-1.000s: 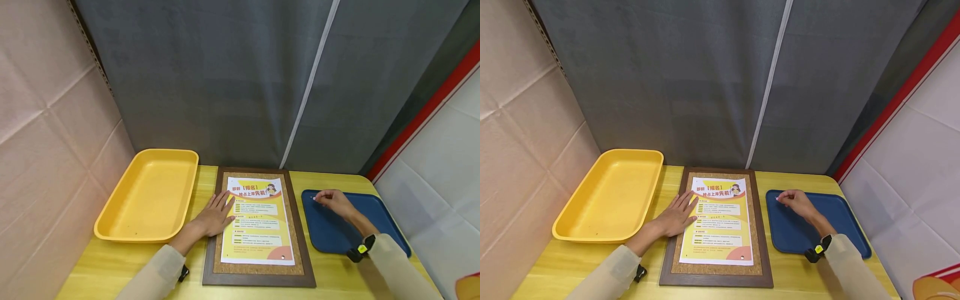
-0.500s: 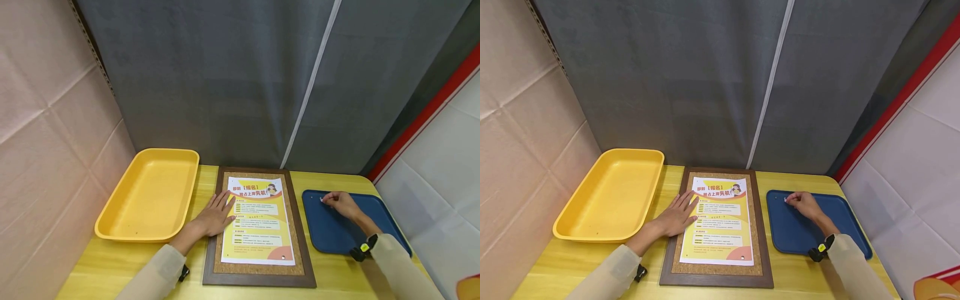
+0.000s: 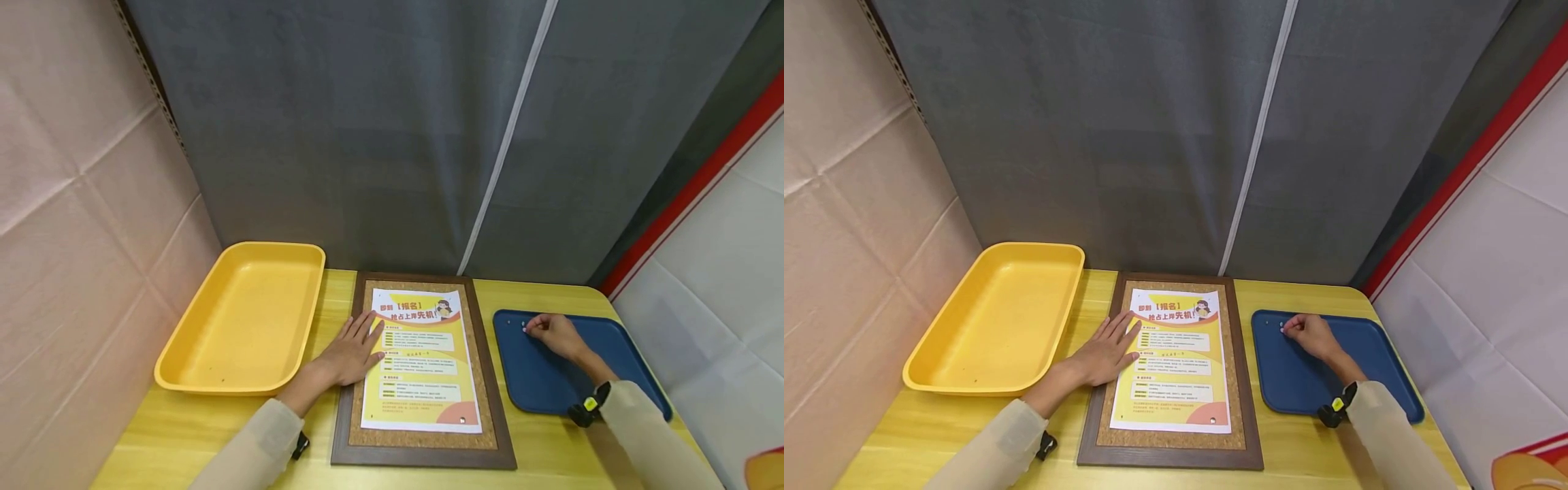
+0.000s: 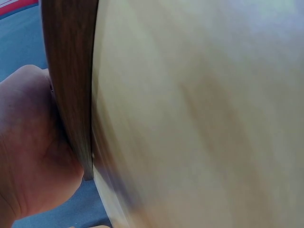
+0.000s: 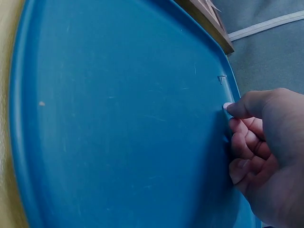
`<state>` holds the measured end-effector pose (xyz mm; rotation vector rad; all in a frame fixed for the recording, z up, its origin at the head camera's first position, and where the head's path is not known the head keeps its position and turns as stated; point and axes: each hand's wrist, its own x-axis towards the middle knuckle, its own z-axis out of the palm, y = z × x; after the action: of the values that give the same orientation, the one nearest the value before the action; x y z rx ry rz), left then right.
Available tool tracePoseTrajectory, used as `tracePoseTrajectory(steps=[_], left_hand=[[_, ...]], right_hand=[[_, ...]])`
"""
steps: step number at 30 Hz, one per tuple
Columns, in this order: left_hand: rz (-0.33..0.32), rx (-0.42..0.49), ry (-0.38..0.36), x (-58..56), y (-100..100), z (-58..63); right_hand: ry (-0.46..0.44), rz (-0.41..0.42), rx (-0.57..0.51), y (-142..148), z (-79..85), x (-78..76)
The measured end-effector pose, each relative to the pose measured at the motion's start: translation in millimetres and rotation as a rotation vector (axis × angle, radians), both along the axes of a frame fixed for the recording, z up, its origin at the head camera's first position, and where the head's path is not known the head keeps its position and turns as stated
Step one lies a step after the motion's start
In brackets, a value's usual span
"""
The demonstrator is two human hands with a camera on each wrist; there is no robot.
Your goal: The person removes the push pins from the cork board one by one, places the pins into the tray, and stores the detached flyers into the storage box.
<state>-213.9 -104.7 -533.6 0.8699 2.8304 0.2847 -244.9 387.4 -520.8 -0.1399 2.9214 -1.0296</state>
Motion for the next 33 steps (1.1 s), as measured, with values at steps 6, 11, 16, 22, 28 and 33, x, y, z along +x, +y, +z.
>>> tracePoseTrajectory(steps=[6, 11, 16, 22, 28, 33], left_hand=[[-0.002, -0.015, -0.003, 1.6, 0.8, 3.2], [-0.007, 0.001, 0.0, 4.1, 1.5, 8.3], [-0.004, -0.022, 0.011, 5.6, 2.0, 11.2], [-0.006, -0.043, 0.023, 5.3, 1.9, 12.7], [-0.008, -0.012, 0.006, 4.9, 1.1, 10.4], [-0.006, -0.003, -0.003, 4.5, 0.8, 10.4]], right_hand=[[-0.001, 0.011, 0.014, -0.9, 2.0, 1.9], [-0.015, 0.011, 0.013, -0.1, 4.6, 2.7], [-0.029, 0.008, 0.021, 2.5, 6.2, 3.1], [-0.041, 0.014, -0.017, 5.5, 9.2, 3.2], [-0.026, 0.05, -0.052, 3.6, 17.7, 2.4], [-0.007, 0.105, -0.074, -2.7, 24.6, 3.5]])
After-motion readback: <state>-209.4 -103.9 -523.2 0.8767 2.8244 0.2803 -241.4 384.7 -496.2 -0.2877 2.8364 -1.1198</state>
